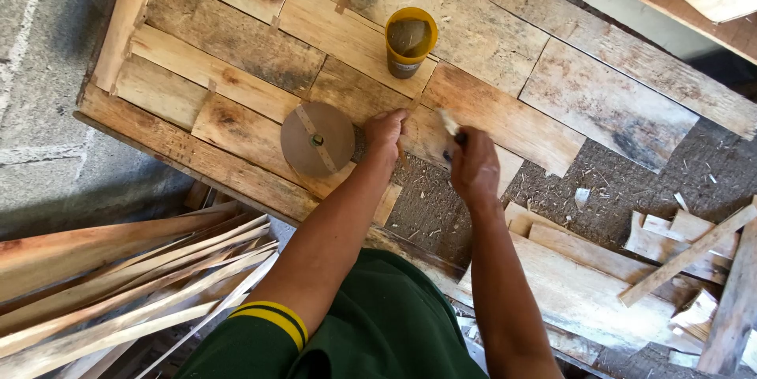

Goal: Applying edge banding strips to wooden planks using adhesive and a utility knife.

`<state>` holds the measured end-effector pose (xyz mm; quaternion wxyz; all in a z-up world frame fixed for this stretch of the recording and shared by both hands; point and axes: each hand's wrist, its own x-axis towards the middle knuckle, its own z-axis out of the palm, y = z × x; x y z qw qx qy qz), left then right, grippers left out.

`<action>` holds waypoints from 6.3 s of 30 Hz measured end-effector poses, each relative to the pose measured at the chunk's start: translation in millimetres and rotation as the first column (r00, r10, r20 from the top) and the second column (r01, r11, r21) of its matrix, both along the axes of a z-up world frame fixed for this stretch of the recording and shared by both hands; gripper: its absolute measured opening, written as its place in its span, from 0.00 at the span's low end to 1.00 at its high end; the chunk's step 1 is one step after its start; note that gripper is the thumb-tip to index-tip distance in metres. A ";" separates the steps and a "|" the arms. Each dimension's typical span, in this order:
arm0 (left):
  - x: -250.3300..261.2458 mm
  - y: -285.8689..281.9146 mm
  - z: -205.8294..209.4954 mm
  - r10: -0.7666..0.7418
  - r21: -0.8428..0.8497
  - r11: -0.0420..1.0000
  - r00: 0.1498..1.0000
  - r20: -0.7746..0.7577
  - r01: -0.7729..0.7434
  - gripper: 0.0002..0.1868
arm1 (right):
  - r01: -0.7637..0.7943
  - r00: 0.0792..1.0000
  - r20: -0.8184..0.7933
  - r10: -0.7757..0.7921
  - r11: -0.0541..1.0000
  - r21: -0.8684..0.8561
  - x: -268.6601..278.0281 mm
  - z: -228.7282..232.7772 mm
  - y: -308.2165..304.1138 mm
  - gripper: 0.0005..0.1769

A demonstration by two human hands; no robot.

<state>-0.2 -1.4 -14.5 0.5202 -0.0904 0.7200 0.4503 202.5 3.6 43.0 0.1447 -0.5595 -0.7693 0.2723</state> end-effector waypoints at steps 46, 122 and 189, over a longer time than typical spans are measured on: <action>-5.0 -10.9 -28.0 -0.028 0.199 0.980 0.995 0.098 0.008 0.09 | -0.199 0.944 0.279 0.174 0.978 0.065 -43.7 -8.2 25.7 0.15; -17.9 -11.6 -13.1 0.164 0.211 0.954 0.959 0.233 -0.214 0.21 | 0.006 0.997 0.070 -0.014 0.994 0.109 -91.6 -30.2 55.1 0.33; -247.0 7.1 70.8 -0.358 0.105 0.921 0.922 -0.151 0.375 0.14 | -0.344 0.938 0.021 0.347 0.935 -0.087 -313.6 35.6 85.8 0.06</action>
